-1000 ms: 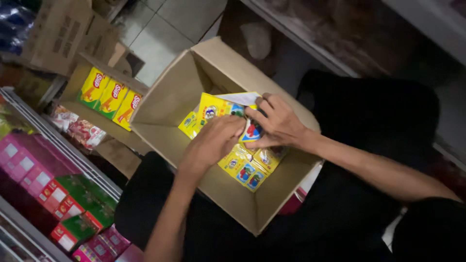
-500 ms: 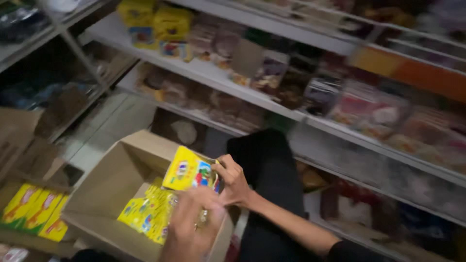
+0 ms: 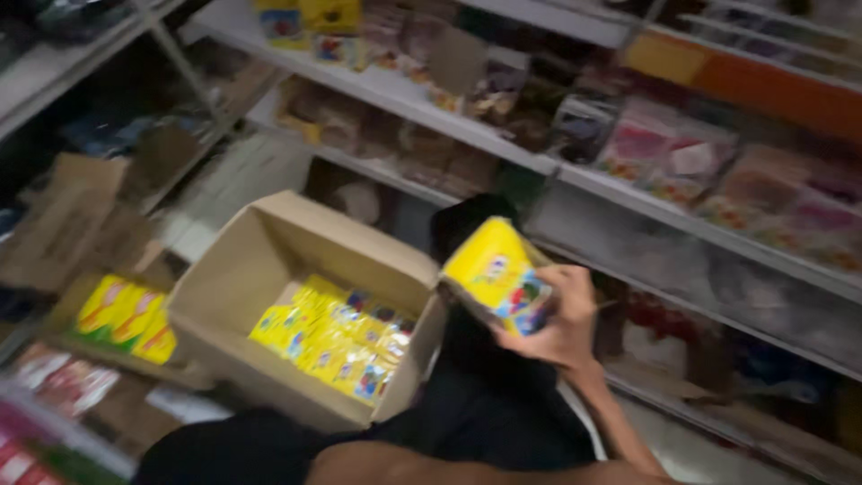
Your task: The person sits on the floor and repeatedly picks up yellow snack packets from a cardboard box, arranging them into stacks. The person then places these stacks onto a nearby shelf, continuing the process of transferring items from the box to the shelf.
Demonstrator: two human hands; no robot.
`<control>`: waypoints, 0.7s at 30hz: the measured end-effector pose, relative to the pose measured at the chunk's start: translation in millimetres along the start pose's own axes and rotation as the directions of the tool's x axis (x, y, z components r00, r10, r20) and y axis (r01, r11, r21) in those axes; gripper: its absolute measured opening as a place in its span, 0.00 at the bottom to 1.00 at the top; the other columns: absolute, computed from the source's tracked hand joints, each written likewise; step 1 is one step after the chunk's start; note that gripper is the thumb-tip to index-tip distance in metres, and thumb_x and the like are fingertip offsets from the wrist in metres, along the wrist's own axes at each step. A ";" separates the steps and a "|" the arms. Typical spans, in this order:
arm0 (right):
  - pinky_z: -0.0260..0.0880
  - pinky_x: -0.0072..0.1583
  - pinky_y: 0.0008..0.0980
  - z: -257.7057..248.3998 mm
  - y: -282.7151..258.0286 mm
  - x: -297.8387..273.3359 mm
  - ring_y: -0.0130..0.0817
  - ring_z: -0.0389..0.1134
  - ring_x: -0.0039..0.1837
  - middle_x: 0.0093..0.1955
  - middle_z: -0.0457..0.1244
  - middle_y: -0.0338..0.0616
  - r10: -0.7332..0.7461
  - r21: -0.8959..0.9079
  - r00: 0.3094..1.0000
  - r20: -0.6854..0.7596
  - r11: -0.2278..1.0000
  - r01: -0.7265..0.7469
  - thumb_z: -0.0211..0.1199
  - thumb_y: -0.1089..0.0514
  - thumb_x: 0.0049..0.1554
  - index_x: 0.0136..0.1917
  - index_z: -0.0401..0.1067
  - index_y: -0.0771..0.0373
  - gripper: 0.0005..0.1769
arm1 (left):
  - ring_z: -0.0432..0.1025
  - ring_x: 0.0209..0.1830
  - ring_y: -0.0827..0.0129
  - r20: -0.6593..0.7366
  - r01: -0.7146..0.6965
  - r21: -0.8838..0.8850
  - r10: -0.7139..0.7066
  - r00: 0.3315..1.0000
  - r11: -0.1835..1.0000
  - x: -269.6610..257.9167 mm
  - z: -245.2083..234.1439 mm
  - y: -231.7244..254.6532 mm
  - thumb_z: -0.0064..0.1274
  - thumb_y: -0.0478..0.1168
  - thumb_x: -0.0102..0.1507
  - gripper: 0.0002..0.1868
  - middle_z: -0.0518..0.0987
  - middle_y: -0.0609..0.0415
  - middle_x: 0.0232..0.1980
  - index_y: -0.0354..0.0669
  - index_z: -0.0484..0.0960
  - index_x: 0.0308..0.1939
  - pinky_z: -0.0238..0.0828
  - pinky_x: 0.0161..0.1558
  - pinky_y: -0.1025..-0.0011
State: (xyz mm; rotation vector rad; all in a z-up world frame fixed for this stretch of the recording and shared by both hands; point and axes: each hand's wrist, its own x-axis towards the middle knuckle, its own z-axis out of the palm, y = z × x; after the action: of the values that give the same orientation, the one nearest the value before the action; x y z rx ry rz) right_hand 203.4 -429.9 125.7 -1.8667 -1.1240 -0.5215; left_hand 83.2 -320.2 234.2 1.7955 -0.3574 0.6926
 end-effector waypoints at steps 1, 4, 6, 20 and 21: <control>0.67 0.48 0.41 -2.0 1.2 -3.5 0.49 0.66 0.52 0.50 0.63 0.52 0.035 -0.041 0.999 -0.008 0.999 -0.036 0.82 0.42 0.32 0.54 0.70 0.66 0.43 | 0.74 0.54 0.57 -0.002 0.008 0.002 -0.008 1.000 1.000 0.0 -5.0 2.0 0.55 0.38 0.64 0.10 0.77 0.45 0.51 0.39 0.76 0.46 0.70 0.58 0.58; 0.66 0.56 0.47 -12.0 -1.7 -24.9 0.50 0.65 0.56 0.53 0.61 0.54 0.048 -0.100 0.998 -0.036 0.994 -0.051 0.80 0.44 0.36 0.56 0.68 0.67 0.41 | 0.73 0.55 0.58 -0.007 0.062 -0.020 -0.062 0.998 0.998 -19.4 -15.7 14.0 0.54 0.39 0.64 0.11 0.76 0.45 0.52 0.40 0.75 0.48 0.69 0.60 0.58; 0.65 0.58 0.47 -13.8 -5.8 -38.0 0.51 0.64 0.57 0.54 0.60 0.55 0.097 -0.124 0.995 -0.027 0.987 -0.100 0.79 0.45 0.38 0.57 0.67 0.67 0.41 | 0.73 0.56 0.58 -0.013 0.099 -0.045 -0.100 0.995 0.994 -44.7 -25.4 22.4 0.54 0.39 0.64 0.11 0.76 0.45 0.53 0.40 0.75 0.49 0.69 0.61 0.58; 0.62 0.53 0.43 45.3 -34.6 -43.3 0.44 0.61 0.56 0.55 0.56 0.50 0.180 -0.024 0.980 0.085 0.984 -0.178 0.78 0.35 0.42 0.59 0.67 0.66 0.45 | 0.70 0.62 0.59 -0.135 0.268 -0.291 -0.316 0.939 0.919 -125.2 -59.3 48.7 0.53 0.43 0.67 0.15 0.74 0.44 0.58 0.41 0.72 0.54 0.66 0.67 0.58; 0.62 0.53 0.44 49.4 -33.4 -42.1 0.44 0.61 0.56 0.55 0.56 0.51 0.158 -0.021 0.981 0.112 0.987 -0.157 0.79 0.35 0.41 0.59 0.67 0.66 0.45 | 0.70 0.63 0.59 -0.140 0.288 -0.312 -0.344 0.929 0.905 -133.4 -54.3 48.0 0.53 0.44 0.67 0.16 0.74 0.44 0.59 0.41 0.72 0.55 0.66 0.67 0.58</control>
State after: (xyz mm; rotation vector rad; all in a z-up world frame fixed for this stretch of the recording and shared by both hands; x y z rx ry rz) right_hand 149.6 -402.0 85.2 -1.9970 -1.0368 -0.3370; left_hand -63.0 -298.1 199.5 1.4508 -0.0268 0.5448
